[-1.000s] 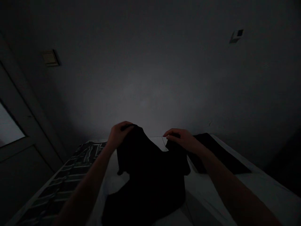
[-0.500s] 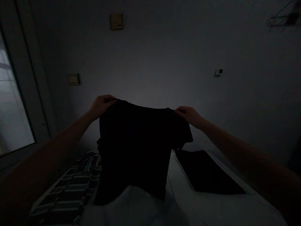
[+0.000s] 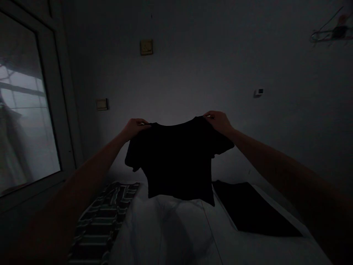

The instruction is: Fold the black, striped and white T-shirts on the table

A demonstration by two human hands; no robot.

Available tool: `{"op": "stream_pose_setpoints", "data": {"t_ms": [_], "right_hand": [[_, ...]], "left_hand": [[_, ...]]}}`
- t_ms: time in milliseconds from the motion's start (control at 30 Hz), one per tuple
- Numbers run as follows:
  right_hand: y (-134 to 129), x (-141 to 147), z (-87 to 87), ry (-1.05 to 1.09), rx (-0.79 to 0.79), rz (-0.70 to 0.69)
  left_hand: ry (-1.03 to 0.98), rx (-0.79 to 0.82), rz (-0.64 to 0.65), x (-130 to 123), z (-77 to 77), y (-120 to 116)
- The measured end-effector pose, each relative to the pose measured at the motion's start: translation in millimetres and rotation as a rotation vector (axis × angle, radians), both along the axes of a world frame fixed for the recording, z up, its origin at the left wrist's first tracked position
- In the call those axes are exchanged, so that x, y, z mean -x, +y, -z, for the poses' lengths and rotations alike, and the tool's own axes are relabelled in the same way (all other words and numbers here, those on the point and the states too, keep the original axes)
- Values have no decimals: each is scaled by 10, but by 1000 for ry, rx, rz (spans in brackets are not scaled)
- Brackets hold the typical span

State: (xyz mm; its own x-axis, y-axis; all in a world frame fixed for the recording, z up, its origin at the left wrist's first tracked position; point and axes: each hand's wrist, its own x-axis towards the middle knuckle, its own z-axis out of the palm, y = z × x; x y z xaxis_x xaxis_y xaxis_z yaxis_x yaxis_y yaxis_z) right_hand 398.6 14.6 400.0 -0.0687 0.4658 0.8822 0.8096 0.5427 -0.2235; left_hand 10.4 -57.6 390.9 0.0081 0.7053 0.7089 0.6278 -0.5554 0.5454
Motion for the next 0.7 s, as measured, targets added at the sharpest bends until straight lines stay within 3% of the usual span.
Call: {"op": "stream_pose_setpoints", "data": {"t_ms": [167, 333, 500, 700], "right_hand": [[-98, 63, 158, -77, -10, 134], [-225, 173, 393, -222, 82, 238], [-285, 263, 537, -193, 81, 262], [-256, 236, 720, -128, 38, 209]], "left_hand": [[85, -97, -158, -17, 71, 29], [376, -182, -402, -84, 112, 2], [510, -147, -600, -226, 186, -109], [653, -29, -710, -262, 411, -216]]}}
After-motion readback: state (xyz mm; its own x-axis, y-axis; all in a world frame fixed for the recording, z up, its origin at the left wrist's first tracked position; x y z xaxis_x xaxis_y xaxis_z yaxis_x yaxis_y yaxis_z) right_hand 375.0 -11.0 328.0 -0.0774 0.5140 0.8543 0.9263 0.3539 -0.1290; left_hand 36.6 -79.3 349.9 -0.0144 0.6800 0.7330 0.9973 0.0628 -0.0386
